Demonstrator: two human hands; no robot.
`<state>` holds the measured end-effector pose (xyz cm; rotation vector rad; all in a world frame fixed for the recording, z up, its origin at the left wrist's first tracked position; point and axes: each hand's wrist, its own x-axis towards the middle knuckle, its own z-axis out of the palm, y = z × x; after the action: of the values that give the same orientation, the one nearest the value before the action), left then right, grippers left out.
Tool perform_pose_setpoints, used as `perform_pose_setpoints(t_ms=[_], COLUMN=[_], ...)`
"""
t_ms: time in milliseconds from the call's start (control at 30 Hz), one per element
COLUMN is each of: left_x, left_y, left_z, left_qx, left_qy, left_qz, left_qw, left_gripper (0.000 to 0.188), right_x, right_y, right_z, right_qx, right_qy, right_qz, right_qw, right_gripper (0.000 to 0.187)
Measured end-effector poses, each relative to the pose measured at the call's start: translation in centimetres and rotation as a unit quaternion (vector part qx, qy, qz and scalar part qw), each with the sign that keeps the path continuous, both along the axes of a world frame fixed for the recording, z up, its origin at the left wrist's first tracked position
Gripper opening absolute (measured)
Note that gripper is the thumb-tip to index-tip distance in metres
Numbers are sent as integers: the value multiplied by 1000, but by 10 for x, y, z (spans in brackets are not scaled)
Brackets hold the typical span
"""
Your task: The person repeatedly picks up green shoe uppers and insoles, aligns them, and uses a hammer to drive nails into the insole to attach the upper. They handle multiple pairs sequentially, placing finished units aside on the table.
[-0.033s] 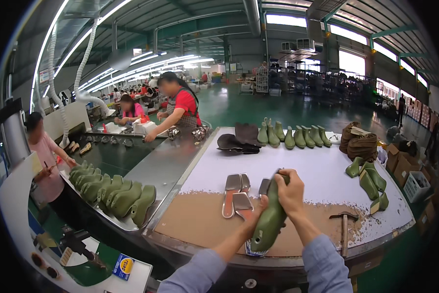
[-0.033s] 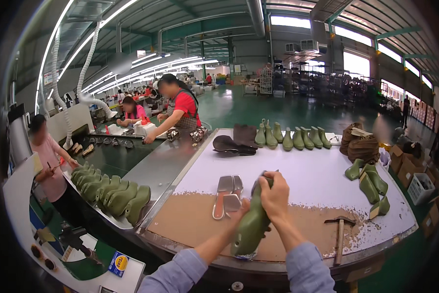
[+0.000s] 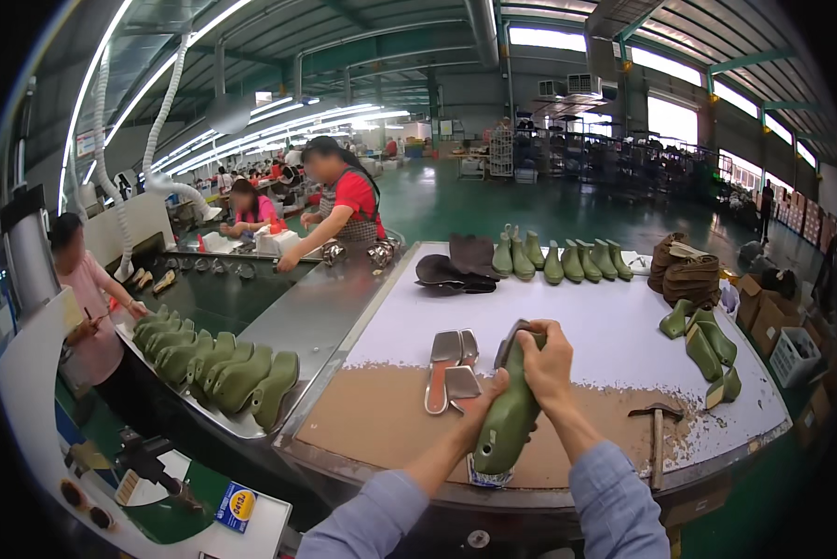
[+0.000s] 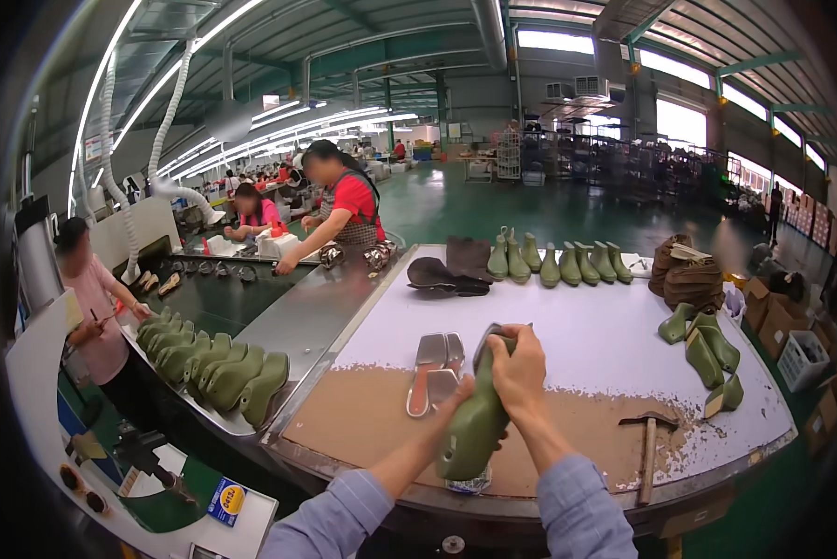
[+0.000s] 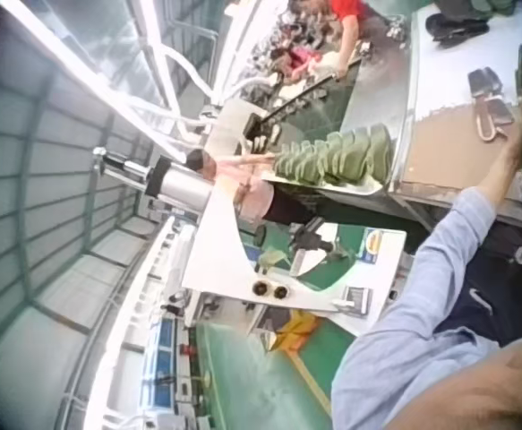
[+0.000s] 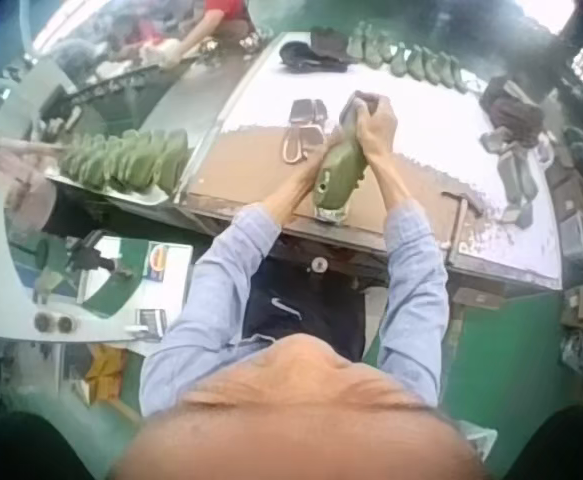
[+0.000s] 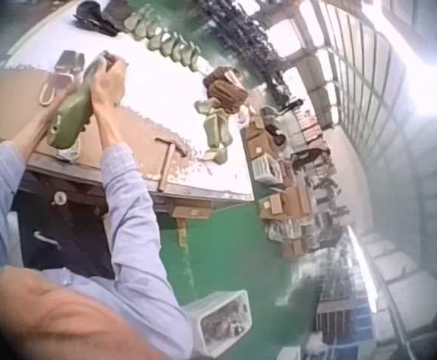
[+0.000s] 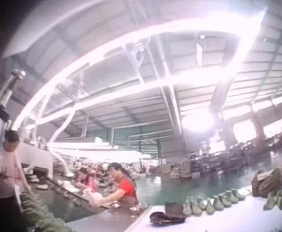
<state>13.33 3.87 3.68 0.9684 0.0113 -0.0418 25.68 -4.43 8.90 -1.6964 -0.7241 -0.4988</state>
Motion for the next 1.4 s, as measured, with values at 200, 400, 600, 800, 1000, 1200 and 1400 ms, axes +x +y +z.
perform_pose_setpoints(t_ms=[200,400,600,800,1000,1200,1400], left_x=[-41,-47,-61,-138,-211,-128,-17], left_y=[43,16,11,7,6,36,19], left_z=[-1,-5,-6,-39,-106,-42,-68], left_qx=[-211,-163,-46,-28,93,612,821], left_qy=[-137,-77,-129,-202,7,-61,-49], left_qz=[-45,132,154,331,427,213,-61], left_qw=[967,975,979,921,899,759,566], left_gripper=[67,66,94,68,35,36,26], right_x=[-43,-138,-140,-166,-189,-192,-197], right_y=[20,-61,-104,-141,-138,-133,-139], right_z=[-11,-60,-70,-113,-161,-168,-166], right_qx=[57,89,-42,-249,-271,-259,-241], right_qy=[2,493,191,-60,-62,-91,-101], right_qz=[18,416,389,252,272,246,230], right_qw=[998,759,900,933,921,930,937], right_gripper=[69,83,68,68,54,50,51])
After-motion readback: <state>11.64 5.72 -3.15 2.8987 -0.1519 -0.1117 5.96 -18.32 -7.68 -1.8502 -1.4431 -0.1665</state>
